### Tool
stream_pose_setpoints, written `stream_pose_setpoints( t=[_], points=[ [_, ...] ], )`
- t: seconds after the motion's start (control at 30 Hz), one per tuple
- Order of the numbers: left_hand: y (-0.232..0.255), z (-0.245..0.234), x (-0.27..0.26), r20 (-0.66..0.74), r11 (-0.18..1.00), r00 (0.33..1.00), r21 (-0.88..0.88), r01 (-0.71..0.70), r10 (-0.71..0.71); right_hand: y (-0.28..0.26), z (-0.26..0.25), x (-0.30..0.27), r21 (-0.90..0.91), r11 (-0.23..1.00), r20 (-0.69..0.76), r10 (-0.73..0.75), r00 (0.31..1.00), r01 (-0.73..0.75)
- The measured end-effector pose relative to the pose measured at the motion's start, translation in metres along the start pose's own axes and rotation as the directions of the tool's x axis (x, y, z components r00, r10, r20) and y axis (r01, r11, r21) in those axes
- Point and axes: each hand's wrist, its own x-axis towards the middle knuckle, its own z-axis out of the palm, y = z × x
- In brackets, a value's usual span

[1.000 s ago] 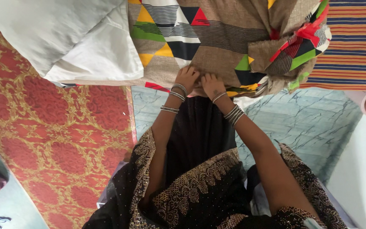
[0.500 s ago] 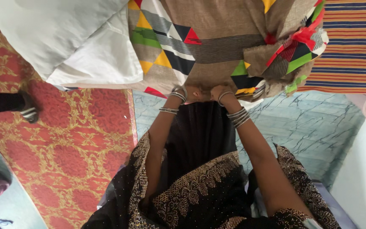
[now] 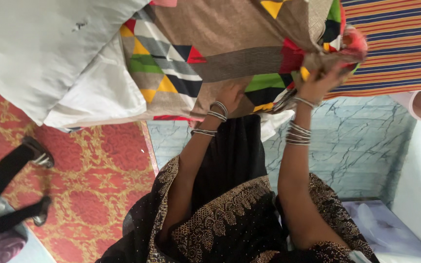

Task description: The person folds a large geometric-patterned blanket while kneeling on a striped rug.

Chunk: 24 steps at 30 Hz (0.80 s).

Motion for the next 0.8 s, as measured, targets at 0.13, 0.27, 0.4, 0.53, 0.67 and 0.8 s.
stream_pose_setpoints(
  t=[0.13, 0.27, 0.4, 0.53, 0.67, 0.8],
  points=[
    [0.027, 0.007, 0.027, -0.033, 1.000, 0.999, 0.000, -0.018, 0.018, 0.029, -0.031, 0.042, 0.125, 0.949, -0.086, 0.301, 0.950, -0.290],
    [0.058, 0.024, 0.066, -0.008, 0.995, 0.997, 0.067, -0.073, 0.074, 0.023, -0.025, 0.052, -0.259, 0.966, -0.102, -0.032, 0.994, 0.004],
    [0.077, 0.057, 0.123, 0.236, 0.900, 0.966, 0.436, -0.010, -0.104, -0.023, 0.000, 0.036, 0.136, 0.977, 0.242, 0.126, 0.962, -0.162],
    [0.081, 0.070, 0.154, 0.565, 0.759, 0.792, 0.615, -0.215, -0.233, -0.050, -0.005, 0.023, -0.272, 0.948, 0.567, 0.298, 0.768, -0.167],
    [0.075, 0.069, 0.159, 0.568, 0.872, 0.695, 0.453, 0.184, -0.441, -0.014, -0.008, 0.020, -0.061, 0.985, 0.447, 0.174, 0.878, -0.164],
    [0.068, 0.078, 0.148, 0.448, 0.883, 0.806, 0.431, 0.185, -0.387, 0.049, -0.051, 0.043, 0.152, 0.988, 0.181, -0.018, 0.983, -0.010]
  ],
)
